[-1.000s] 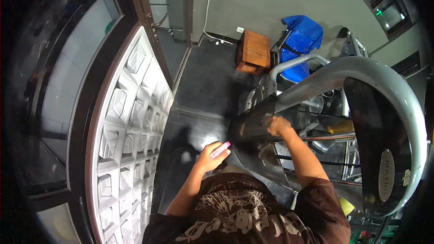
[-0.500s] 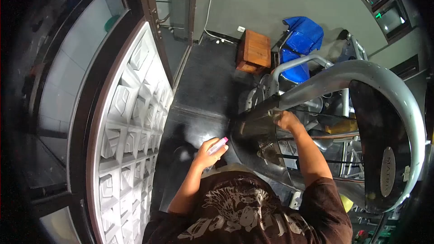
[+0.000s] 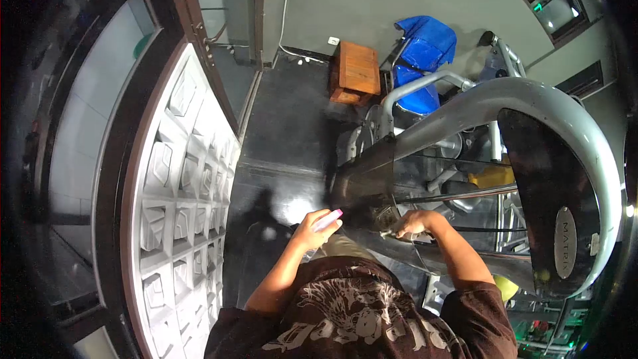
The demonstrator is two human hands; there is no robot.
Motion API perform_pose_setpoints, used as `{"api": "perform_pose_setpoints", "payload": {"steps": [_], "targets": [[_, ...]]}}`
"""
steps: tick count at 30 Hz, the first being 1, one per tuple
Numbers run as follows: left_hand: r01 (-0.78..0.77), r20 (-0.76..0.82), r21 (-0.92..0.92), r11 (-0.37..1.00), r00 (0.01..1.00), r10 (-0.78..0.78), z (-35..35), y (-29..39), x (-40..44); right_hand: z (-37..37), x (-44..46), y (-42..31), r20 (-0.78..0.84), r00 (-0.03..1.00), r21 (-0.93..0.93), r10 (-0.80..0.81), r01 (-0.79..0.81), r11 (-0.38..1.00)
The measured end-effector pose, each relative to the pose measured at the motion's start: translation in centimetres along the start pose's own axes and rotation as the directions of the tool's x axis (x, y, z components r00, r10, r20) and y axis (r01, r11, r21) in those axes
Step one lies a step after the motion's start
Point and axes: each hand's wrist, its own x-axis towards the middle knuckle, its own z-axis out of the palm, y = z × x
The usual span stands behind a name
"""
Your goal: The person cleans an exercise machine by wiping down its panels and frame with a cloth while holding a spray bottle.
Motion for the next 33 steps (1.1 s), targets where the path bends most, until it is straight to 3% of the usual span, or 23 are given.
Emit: {"api": "perform_pose_setpoints", "payload": {"steps": [2,3,4,6,8,10,13,16,17,18,20,21,24,25,26,27,28,30,33], "targets": [[0.006,-0.027,0.032,0.999,1.000,-0.005,0.4,-0.7,0.5,-3.4,-3.7,-3.9,-0.027,0.997,0.015,0.075,-0.074,0.997],[-0.032,-0.048,0.062,0.998,0.998,0.035,0.5,-0.8,0.6,-2.6,0.2,-0.3,-0.215,0.968,-0.116,-0.129,0.106,0.988],[-0.068,-0.069,0.093,0.993,0.995,0.075,0.5,-0.9,0.7,-3.9,-1.0,-2.3,-0.368,0.928,-0.045,-0.057,0.044,0.998],[0.007,-0.046,0.067,0.998,0.999,-0.004,0.4,-0.7,0.9,-6.6,-2.8,-5.2,-0.557,0.824,0.095,-0.101,0.184,0.978],[0.037,-0.053,0.060,0.998,0.998,-0.034,0.6,-0.1,0.7,-8.1,1.3,-4.5,-0.668,0.743,0.043,0.034,-0.007,0.999],[0.015,-0.090,0.073,0.997,0.996,-0.008,0.8,1.0,0.3,-10.1,0.9,-6.9,-0.651,0.738,0.017,0.175,-0.216,0.976],[0.072,-0.110,0.082,0.994,0.992,-0.062,0.6,1.0,-0.2,-10.6,4.0,-5.8,-0.579,0.803,-0.111,0.141,-0.249,0.962],[0.069,-0.168,0.034,0.997,0.984,-0.063,0.3,-0.1,-0.8,-7.8,4.7,-7.2,-0.572,0.820,-0.429,0.003,-0.302,0.851],[0.029,-0.194,0.057,0.998,0.981,-0.017,0.2,-1.1,-0.7,-7.4,4.4,-8.3,-0.352,0.933,-0.518,0.072,-0.258,0.815],[-0.010,-0.219,0.080,0.997,0.975,0.027,0.0,-2.5,-0.5,-7.0,3.4,-9.9,-0.114,0.981,-0.594,0.158,-0.194,0.781],[-0.031,-0.242,0.058,0.998,0.969,0.044,-0.3,-3.1,-0.7,-4.3,3.8,-10.5,0.009,0.972,-0.691,0.235,-0.164,0.704],[-0.013,-0.242,0.011,1.000,0.970,0.015,-0.5,-2.6,-1.1,-3.0,5.3,-9.1,-0.045,0.989,-0.746,0.144,-0.129,0.653],[0.045,-0.273,-0.095,0.994,0.960,-0.069,-0.8,-1.9,-2.1,-5.9,11.1,-5.1,0.251,0.966,-0.488,0.058,0.075,0.870],[0.050,-0.282,-0.108,0.993,0.956,-0.079,-0.9,-1.9,-2.3,-8.2,11.0,-5.6,0.149,0.982,-0.548,-0.119,0.182,0.817],[0.052,-0.288,-0.119,0.991,0.954,-0.085,-1.0,-1.8,-2.2,-9.2,10.1,-5.4,-0.200,0.972,-0.552,-0.123,-0.008,0.834],[0.029,-0.295,-0.104,0.994,0.954,-0.059,-1.0,-1.8,-2.1,-10.2,7.1,-7.4,-0.535,0.842,-0.440,-0.068,-0.209,0.873],[0.006,-0.302,-0.086,0.996,0.953,-0.032,-1.0,-1.8,-2.1,-12.0,3.5,-9.7,-0.596,0.801,-0.364,-0.060,-0.203,0.909],[0.003,-0.305,-0.072,0.997,0.952,-0.025,-1.1,-1.5,-1.9,-13.6,6.4,-8.5,-0.611,0.792,-0.331,0.010,-0.267,0.905],[0.042,-0.293,-0.077,0.996,0.954,-0.063,-1.1,-0.9,-1.7,-12.3,9.9,-9.0,-0.476,0.876,-0.647,0.082,-0.412,0.642]]}}
